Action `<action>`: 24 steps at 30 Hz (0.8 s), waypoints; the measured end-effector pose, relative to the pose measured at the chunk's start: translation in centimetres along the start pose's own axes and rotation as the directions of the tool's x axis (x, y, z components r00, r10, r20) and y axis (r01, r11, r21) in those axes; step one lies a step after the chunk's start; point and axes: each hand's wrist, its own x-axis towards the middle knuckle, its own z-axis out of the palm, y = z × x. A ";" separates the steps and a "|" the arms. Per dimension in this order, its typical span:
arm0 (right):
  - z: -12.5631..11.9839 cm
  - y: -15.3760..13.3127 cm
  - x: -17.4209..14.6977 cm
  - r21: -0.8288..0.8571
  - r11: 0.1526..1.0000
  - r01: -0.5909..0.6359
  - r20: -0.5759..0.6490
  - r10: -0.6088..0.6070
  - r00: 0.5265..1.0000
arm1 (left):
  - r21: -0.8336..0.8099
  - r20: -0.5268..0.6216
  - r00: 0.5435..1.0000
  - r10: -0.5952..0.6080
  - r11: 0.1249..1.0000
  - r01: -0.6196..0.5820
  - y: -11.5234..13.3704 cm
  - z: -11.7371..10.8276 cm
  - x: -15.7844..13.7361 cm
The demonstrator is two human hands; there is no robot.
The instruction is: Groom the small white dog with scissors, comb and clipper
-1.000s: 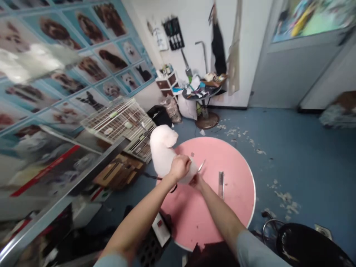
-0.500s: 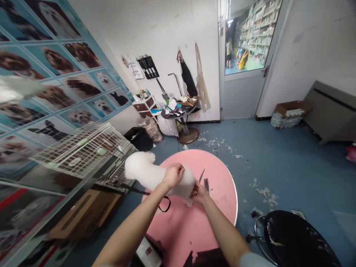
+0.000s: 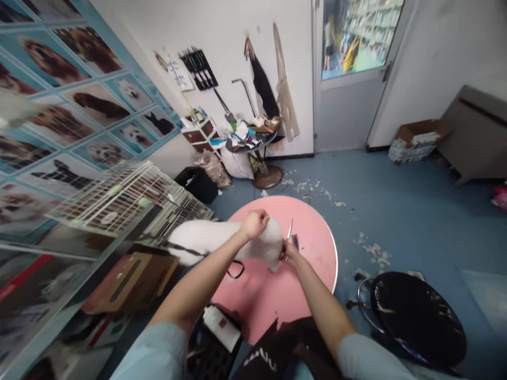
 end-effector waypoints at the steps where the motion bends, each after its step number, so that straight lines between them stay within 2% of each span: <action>1: -0.2 0.1 -0.1 -0.003 1.000 0.008 -0.010 -0.008 1.000 | -0.008 0.003 1.000 -0.004 1.000 0.004 0.0 0.1 0.1; 4: -1.0 0.5 -0.6 -0.011 0.999 0.035 -0.030 -0.036 0.999 | -0.031 0.008 1.000 -0.008 0.999 0.008 -0.2 0.5 0.3; 7: -1.9 1.4 -2.5 -0.012 0.997 0.081 -0.037 -0.081 0.996 | -0.034 0.009 1.000 -0.005 0.999 0.006 -0.3 0.7 0.2; 11: -1.9 4.3 -6.8 -0.032 0.990 0.138 0.121 -0.133 0.984 | -0.038 0.013 0.999 -0.032 0.999 0.033 0.0 0.5 -0.2; 13: -0.6 6.5 -8.6 -0.028 0.983 0.179 0.176 -0.171 0.969 | -0.038 0.011 0.999 -0.049 0.998 0.050 0.2 0.3 -0.3; 15: 1.4 8.5 -9.5 -0.022 0.963 0.267 0.147 -0.261 0.954 | -0.033 0.013 0.998 -0.059 0.998 0.059 0.4 0.1 -0.4; 17: 3.8 9.8 -9.6 -0.029 0.919 0.392 0.109 -0.387 0.916 | -0.028 0.016 0.998 -0.060 0.998 0.061 0.4 0.1 -0.5; 20: 6.3 10.5 -8.7 0.003 0.866 0.500 0.072 -0.499 0.864 | -0.029 0.011 0.998 -0.065 0.997 0.065 0.2 0.2 -0.8; 24: 7.6 10.6 -7.9 0.083 0.854 0.514 0.089 -0.520 0.850 | -0.051 0.000 0.997 -0.079 0.996 0.079 -0.4 0.5 -1.3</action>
